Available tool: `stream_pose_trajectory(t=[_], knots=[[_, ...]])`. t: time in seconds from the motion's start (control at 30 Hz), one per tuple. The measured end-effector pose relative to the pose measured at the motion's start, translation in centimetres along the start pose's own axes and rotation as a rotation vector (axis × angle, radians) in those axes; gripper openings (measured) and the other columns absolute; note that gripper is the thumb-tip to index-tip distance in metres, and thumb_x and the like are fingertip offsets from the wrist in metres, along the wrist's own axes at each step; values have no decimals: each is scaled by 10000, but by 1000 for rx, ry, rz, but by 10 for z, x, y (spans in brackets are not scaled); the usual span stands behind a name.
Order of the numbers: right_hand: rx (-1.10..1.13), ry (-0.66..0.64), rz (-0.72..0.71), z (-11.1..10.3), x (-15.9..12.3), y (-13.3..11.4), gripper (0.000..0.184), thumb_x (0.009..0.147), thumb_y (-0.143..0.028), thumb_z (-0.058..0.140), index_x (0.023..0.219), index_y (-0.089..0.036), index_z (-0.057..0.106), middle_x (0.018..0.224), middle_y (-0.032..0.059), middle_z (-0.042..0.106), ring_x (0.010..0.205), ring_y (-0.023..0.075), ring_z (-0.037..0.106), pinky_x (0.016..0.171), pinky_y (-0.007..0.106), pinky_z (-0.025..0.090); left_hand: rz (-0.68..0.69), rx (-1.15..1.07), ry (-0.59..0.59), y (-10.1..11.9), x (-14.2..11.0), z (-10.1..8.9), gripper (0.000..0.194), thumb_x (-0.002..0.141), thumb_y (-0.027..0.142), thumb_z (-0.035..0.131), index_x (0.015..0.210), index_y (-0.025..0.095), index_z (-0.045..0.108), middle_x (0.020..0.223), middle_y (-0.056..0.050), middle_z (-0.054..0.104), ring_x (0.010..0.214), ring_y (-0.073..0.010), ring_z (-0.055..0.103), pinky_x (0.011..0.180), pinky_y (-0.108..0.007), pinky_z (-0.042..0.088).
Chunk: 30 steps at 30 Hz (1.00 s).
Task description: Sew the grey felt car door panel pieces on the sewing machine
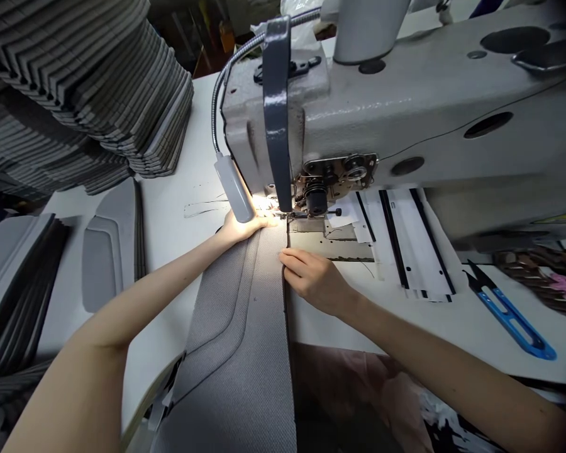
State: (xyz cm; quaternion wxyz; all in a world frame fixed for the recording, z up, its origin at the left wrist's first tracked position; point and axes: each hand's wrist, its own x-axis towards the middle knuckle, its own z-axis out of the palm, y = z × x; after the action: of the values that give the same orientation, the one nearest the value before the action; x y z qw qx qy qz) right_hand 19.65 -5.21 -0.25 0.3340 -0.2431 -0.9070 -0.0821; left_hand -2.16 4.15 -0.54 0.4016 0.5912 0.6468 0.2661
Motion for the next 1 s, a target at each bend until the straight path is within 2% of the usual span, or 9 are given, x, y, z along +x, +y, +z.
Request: stream_pose_trajectory(t=[0.17,0.3,0.37,0.47,0.6,0.7,0.8,0.93,1.0], knots=[[75,-39,24,1,0,-2,361,925,38,446,739,-141,698,974,106,734,1030,206,665,788,300,584,90,128,23,14,-13,1,355,731,391,802,979,171,675,1014,-56,731,984,-238,664,890,-335,534],[5,-46,17,1,0,-1,365,931,26,448,721,-145,693,951,94,733,985,199,669,781,286,581,308,536,84,37,-47,8,120,896,247,611,969,203,694,1014,-58,722,1027,-249,650,945,-362,505],[-20,-61,23,1,-1,0,349,938,10,456,742,-144,700,947,98,730,971,201,663,792,291,579,476,712,24,43,-66,14,214,923,137,492,948,195,696,1043,-71,720,1038,-250,638,957,-378,499],[-4,-104,50,4,-2,2,332,954,-12,453,794,-151,710,956,98,724,972,201,650,790,303,567,656,782,-18,41,-85,20,326,921,56,398,1030,173,683,1148,-83,711,1054,-235,624,946,-373,514],[28,-178,100,5,0,-4,289,959,-35,480,823,-153,706,975,88,720,935,194,641,759,308,534,732,764,17,31,-88,22,356,924,58,383,1095,169,675,1189,-81,712,1065,-239,615,944,-401,530],[56,-246,157,-6,2,-7,217,958,-76,525,864,-149,706,1008,89,719,948,199,632,789,320,514,763,751,47,24,-83,22,357,930,85,391,1124,169,678,1221,-89,707,1075,-254,614,963,-435,527],[27,-277,369,-29,-7,5,195,950,-107,546,838,-180,689,937,60,719,874,189,631,725,304,488,758,730,71,19,-77,23,365,935,109,387,1144,183,679,1237,-91,703,1104,-268,613,1008,-474,504],[-322,-85,910,-63,-44,42,133,947,-233,576,932,-137,668,961,134,693,762,205,635,598,293,422,751,696,82,17,-75,24,378,932,126,383,1151,212,679,1240,-76,704,1135,-271,611,1039,-505,486],[-429,-37,1054,-73,-63,60,224,925,-328,612,934,-108,655,911,160,680,699,213,625,584,300,411,765,692,84,16,-75,24,379,929,123,382,1146,212,679,1232,-78,708,1127,-271,615,1032,-502,491]])
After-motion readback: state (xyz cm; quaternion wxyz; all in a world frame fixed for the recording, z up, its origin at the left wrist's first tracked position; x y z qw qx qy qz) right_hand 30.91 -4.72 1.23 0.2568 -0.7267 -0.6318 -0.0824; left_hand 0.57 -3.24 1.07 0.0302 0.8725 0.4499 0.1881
